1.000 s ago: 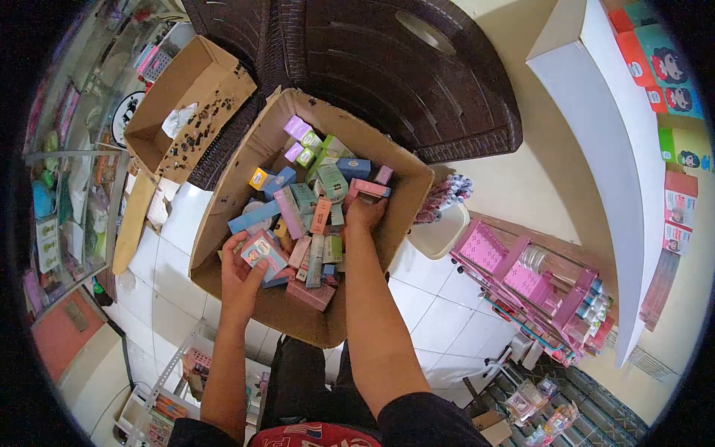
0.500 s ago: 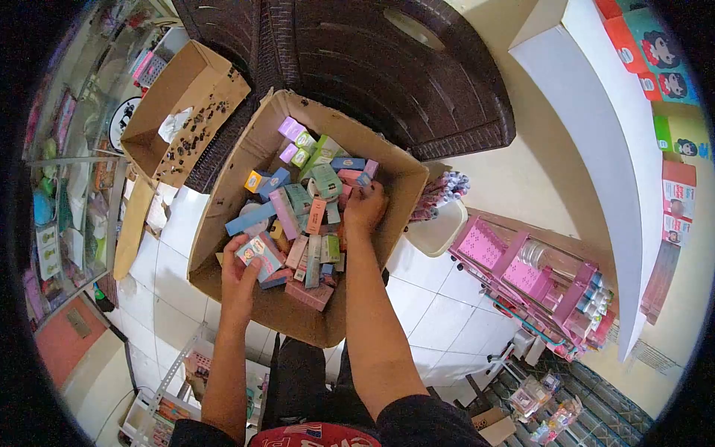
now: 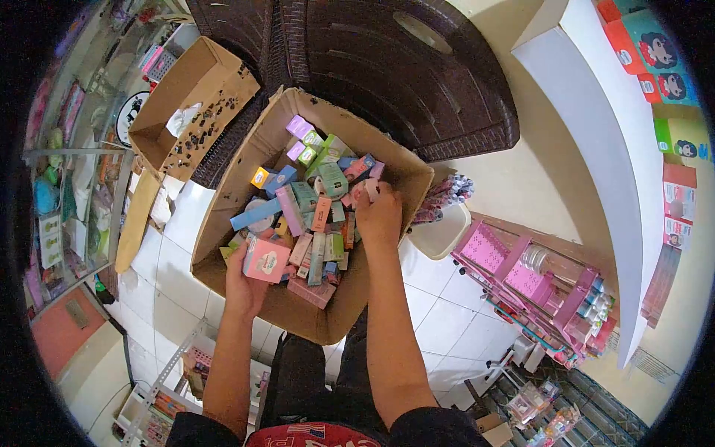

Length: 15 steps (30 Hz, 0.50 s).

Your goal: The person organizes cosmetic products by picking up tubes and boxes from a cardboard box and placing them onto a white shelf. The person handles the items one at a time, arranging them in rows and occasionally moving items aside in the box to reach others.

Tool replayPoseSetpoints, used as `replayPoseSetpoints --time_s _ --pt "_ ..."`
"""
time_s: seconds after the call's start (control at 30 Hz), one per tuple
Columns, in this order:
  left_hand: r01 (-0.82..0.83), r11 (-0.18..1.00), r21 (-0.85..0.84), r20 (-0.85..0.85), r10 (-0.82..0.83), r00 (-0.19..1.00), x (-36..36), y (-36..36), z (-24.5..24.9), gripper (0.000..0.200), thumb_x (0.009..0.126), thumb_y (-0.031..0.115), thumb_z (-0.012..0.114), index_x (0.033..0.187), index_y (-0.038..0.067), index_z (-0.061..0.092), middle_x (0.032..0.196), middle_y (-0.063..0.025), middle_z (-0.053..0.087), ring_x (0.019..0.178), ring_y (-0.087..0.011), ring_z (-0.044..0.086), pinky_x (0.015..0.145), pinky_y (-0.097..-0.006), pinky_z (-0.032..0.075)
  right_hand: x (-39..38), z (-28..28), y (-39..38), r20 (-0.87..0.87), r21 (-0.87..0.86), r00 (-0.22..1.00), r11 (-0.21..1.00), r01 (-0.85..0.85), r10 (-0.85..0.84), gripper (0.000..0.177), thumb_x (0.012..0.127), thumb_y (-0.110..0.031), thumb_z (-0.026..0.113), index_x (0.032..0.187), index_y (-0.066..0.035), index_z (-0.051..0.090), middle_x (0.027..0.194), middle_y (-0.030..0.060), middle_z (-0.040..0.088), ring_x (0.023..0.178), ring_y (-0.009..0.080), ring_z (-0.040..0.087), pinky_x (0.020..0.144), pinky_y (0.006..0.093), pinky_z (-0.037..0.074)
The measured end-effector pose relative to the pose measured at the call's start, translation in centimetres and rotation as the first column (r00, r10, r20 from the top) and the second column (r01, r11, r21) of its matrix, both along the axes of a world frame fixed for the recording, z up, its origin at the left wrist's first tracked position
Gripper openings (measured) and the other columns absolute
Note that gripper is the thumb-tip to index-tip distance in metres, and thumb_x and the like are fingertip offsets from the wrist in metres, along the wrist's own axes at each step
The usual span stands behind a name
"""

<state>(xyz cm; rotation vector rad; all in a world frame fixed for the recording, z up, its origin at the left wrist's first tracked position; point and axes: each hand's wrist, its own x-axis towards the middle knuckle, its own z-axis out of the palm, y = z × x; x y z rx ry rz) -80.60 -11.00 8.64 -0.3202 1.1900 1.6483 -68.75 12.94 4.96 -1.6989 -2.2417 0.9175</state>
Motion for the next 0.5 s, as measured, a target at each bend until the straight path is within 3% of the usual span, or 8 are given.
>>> replayPoseSetpoints --time_s 0.03,0.1,0.23,0.27,0.33,0.43,0.5 --pt "0.002 1.000 -0.001 -0.003 -0.002 1.000 0.2 0.1 0.1 0.057 0.105 0.046 0.039 0.139 0.002 0.051 0.126 -0.0137 0.065 0.115 -0.0247 0.065 0.098 -0.0446 0.054 0.3 -0.6 0.1 0.029 -0.019 0.999 0.999 -0.025 0.026 0.034 0.090 -0.019 0.068 0.113 0.004 0.064 0.103 0.0296 0.066 0.101 0.0456 0.063 0.092 0.0508 0.049" --pt "-0.074 0.997 0.015 -0.035 0.074 0.997 0.5 0.3 0.3 0.050 0.103 0.044 0.051 0.136 0.005 0.051 0.122 -0.0092 0.066 0.112 -0.0189 0.064 0.096 -0.0358 0.051 0.4 -0.9 0.0 0.056 -0.042 0.997 0.998 -0.048 0.050 0.033 0.089 -0.019 0.069 0.113 0.003 0.066 0.104 0.0299 0.068 0.102 0.0451 0.064 0.092 0.0503 0.050" --pt "-0.040 0.998 0.048 -0.069 0.044 0.997 0.5 -0.1 0.7 0.051 0.102 0.042 0.056 0.137 0.006 0.046 0.124 -0.0121 0.064 0.111 -0.0212 0.066 0.090 -0.0359 0.056 0.0 0.0 -0.4 0.016 0.055 0.999 0.998 -0.041 0.041 0.036 0.088 -0.012 0.068 0.119 0.004 0.061 0.110 0.0297 0.061 0.104 0.0473 0.060 0.091 0.0519 0.049" --pt "0.004 0.998 0.059 -0.124 0.004 0.992 0.3 -0.4 0.4 0.056 0.102 0.044 0.054 0.141 0.005 0.043 0.128 -0.0144 0.063 0.114 -0.0247 0.066 0.090 -0.0400 0.058 -0.1 0.0 -0.3 0.004 0.104 0.999 0.994 -0.032 0.032 0.037 0.087 -0.009 0.068 0.120 0.003 0.059 0.110 0.0290 0.058 0.104 0.0479 0.059 0.090 0.0526 0.049" --pt "0.051 0.997 0.065 -0.176 -0.039 0.984 0.4 -1.0 -0.1 0.061 0.103 0.046 0.052 0.144 0.004 0.040 0.131 -0.0167 0.062 0.116 -0.0281 0.066 0.090 -0.0441 0.061 0.0 -0.5 -0.3 0.069 0.068 0.996 0.996 -0.064 0.059 0.036 0.089 -0.009 0.066 0.121 0.004 0.057 0.112 0.0297 0.056 0.104 0.0486 0.061 0.089 0.0523 0.051" --pt "0.005 1.000 0.014 -0.213 -0.001 0.977 0.4 -1.4 -0.1 0.063 0.099 0.040 0.060 0.145 0.003 0.038 0.132 -0.0183 0.061 0.114 -0.0297 0.068 0.084 -0.0421 0.064 -0.2 -2.3 -0.4 0.161 0.022 0.983 0.995 -0.097 0.092 0.034 0.090 -0.008 0.064 0.120 0.005 0.056 0.114 0.0302 0.054 0.102 0.0492 0.063 0.088 0.0521 0.054" --pt "0.093 0.995 0.037 -0.234 -0.082 0.969 -0.2 -1.5 0.6 0.064 0.096 0.032 0.065 0.145 0.002 0.037 0.132 -0.0190 0.060 0.113 -0.0310 0.068 0.081 -0.0399 0.065 -0.2 -2.8 -0.8 0.191 0.009 0.977 0.995 -0.099 0.095 0.033 0.090 -0.008 0.065 0.119 0.004 0.056 0.114 0.0298 0.054 0.101 0.0490 0.064 0.087 0.0523 0.055"
